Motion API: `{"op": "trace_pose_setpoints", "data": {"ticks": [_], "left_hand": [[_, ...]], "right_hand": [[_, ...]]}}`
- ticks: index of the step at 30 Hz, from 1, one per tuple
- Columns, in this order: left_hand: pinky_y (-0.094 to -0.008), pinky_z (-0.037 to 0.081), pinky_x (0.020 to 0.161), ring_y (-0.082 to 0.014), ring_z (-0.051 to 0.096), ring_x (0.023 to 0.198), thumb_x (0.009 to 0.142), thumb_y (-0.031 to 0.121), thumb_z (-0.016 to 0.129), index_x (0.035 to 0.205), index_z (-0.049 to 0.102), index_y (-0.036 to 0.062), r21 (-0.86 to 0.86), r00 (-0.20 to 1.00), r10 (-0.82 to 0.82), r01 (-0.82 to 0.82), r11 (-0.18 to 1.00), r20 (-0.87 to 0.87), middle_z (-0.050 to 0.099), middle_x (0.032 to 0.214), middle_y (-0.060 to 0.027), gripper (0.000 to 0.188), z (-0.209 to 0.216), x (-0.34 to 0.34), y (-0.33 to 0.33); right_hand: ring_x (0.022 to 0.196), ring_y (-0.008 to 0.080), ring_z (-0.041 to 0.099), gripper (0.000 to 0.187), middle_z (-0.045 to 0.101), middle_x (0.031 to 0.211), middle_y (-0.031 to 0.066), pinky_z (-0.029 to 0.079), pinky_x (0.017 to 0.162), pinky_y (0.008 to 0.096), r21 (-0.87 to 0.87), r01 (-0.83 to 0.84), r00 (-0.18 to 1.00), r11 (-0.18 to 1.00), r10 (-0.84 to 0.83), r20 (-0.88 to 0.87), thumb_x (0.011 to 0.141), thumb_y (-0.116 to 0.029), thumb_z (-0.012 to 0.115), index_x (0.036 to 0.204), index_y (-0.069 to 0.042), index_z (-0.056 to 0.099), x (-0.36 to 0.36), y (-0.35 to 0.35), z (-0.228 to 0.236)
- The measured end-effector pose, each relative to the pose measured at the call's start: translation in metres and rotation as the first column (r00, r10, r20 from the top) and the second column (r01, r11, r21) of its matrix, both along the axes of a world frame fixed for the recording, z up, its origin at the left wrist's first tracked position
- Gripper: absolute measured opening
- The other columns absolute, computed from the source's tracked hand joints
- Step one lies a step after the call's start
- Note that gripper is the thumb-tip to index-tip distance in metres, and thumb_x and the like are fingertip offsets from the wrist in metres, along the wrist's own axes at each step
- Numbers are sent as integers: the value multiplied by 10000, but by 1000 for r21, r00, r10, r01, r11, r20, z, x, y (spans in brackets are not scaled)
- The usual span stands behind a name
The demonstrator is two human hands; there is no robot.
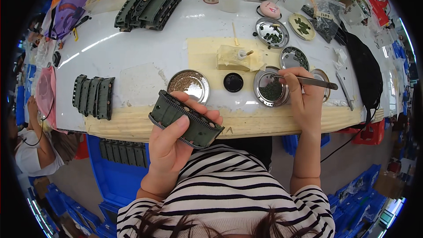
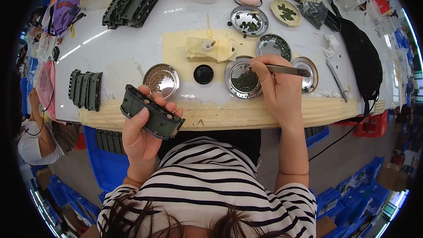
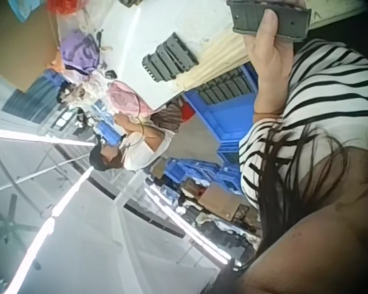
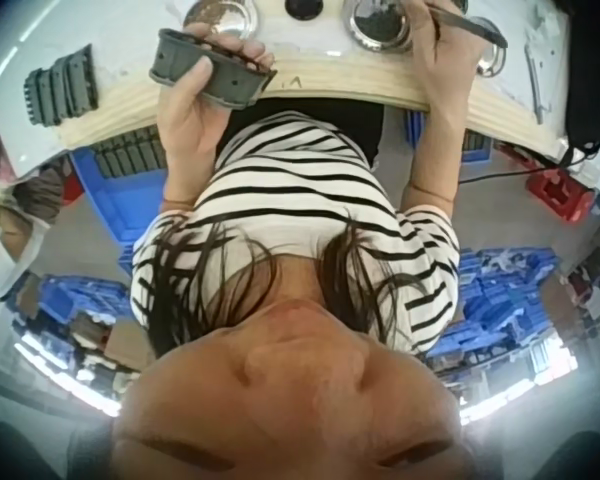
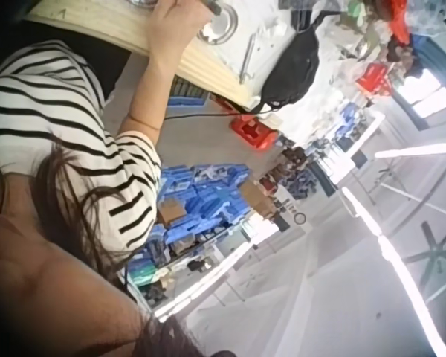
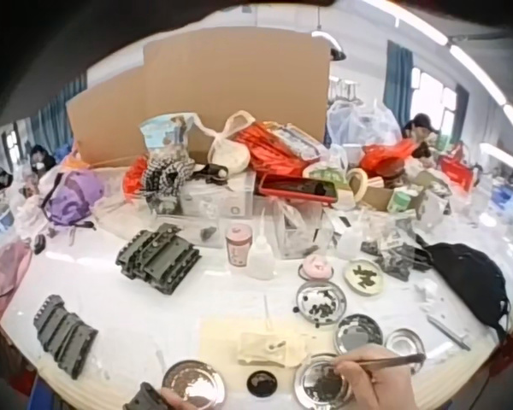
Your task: The person is using a thin brush to apply detail or glue to a small green plastic model tank at a hobbyist workbench.
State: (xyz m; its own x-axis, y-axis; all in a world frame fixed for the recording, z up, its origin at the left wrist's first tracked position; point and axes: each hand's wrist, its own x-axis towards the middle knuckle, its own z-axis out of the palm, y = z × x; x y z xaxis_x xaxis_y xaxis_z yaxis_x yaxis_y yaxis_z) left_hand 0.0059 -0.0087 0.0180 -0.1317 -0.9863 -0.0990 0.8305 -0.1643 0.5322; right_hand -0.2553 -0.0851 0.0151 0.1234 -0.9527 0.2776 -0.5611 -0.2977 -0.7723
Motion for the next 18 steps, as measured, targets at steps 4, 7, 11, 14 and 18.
{"op": "trace_pose_setpoints", "data": {"ticks": [4, 7, 11, 14, 18], "left_hand": [[-529, 464, 959, -334, 597, 1065, 900, 37, 515, 1265, 407, 42, 49, 999, -10, 7, 999, 51, 581, 1106, -167, 381, 2, 0, 0], [-520, 474, 953, -327, 595, 1077, 896, 17, 523, 1306, 382, 30, 106, 995, -38, 28, 994, 96, 587, 1118, -173, 434, 7, 1, 1], [-480, 508, 926, -308, 604, 1071, 904, 3, 525, 1373, 332, 53, 135, 981, -42, 17, 991, 189, 574, 1148, -186, 510, 8, 1, -2], [-451, 531, 901, -302, 616, 1050, 916, -4, 509, 1427, 255, 105, 84, 967, -29, 8, 996, 252, 545, 1195, -200, 581, 11, -2, -3], [-430, 546, 879, -298, 625, 1029, 928, -15, 481, 1460, 157, 171, -36, 947, 3, 9, 999, 322, 480, 1280, -210, 651, 15, -6, -3]], "right_hand": [[700, 195, 579, 159, 642, 797, 103, 445, 632, 293, -63, -6, 998, 998, 11, 69, 893, -137, 620, 901, 18, 652, 1, -3, -7], [732, 207, 584, 154, 647, 832, 105, 452, 658, 302, -42, -27, 997, 999, 30, 76, 889, -143, 625, 902, 9, 654, 4, -2, -8], [741, 230, 589, 158, 650, 830, 106, 456, 675, 313, -26, -42, 999, 999, 43, 25, 885, -153, 630, 899, 2, 653, 6, -2, -5], [753, 203, 593, 144, 646, 823, 97, 458, 685, 292, -51, -66, 997, 997, 64, -38, 894, -126, 609, 916, 9, 651, 7, -3, -3], [770, 141, 604, 134, 633, 818, 81, 462, 698, 254, -103, -110, 988, 989, 97, -124, 916, -63, 562, 952, 35, 646, 4, -4, -2]]}}
